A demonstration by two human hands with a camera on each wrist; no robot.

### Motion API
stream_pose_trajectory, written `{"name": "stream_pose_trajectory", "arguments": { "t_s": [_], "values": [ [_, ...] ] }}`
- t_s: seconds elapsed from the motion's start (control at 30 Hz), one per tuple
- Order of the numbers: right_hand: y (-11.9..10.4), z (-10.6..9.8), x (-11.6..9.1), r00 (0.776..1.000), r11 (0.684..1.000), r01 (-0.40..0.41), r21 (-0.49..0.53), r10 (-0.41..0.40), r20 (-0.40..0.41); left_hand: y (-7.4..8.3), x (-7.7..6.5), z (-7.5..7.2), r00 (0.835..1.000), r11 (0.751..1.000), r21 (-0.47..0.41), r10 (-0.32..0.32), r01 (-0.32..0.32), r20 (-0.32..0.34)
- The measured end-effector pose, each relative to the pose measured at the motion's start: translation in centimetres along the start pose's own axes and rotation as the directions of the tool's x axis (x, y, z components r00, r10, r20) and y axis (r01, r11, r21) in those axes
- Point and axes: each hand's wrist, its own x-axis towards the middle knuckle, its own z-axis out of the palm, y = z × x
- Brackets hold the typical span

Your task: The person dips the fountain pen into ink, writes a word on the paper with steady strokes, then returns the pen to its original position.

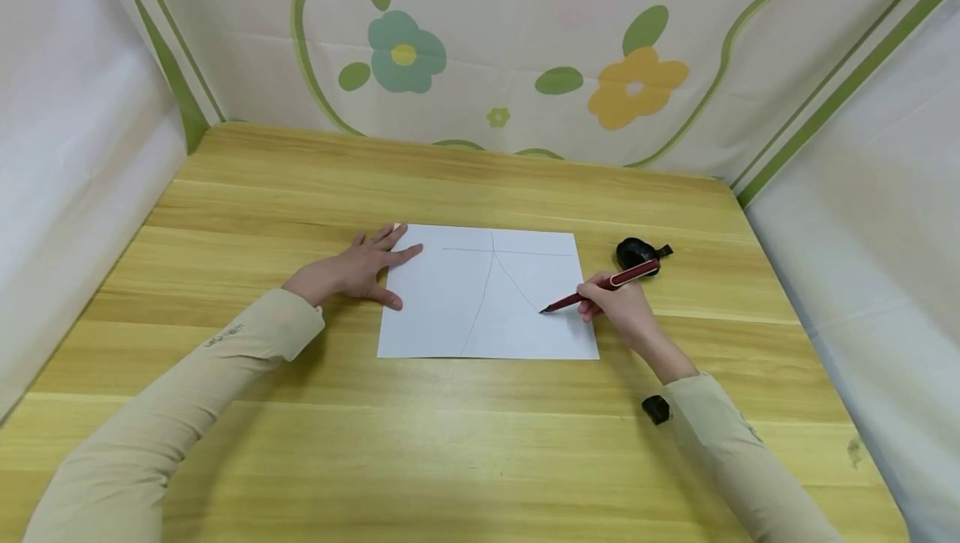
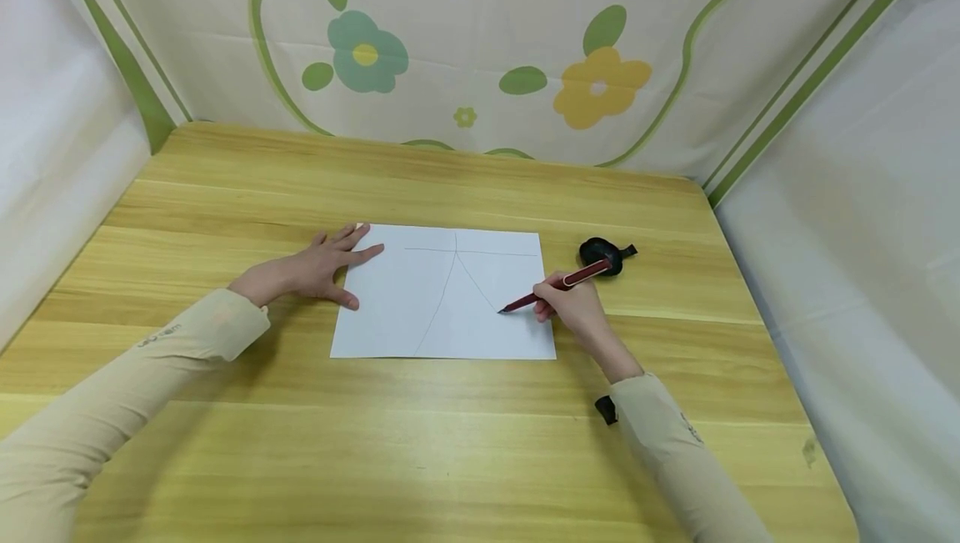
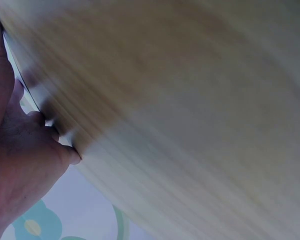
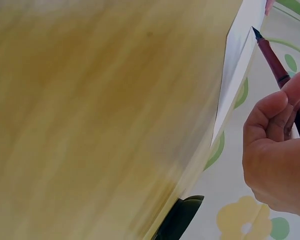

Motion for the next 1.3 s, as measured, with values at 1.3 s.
{"name": "stream_pose_trajectory", "arguments": {
  "t_s": [1.3],
  "values": [
    [0.6, -1.4, -0.5, 0.997, 1.0, -0.007, -0.002, 0.007, 0.072, -0.3, 0.1, 0.1, 1.0, 1.0, -0.008, -0.008, 0.008, 0.005]
  ]
}}
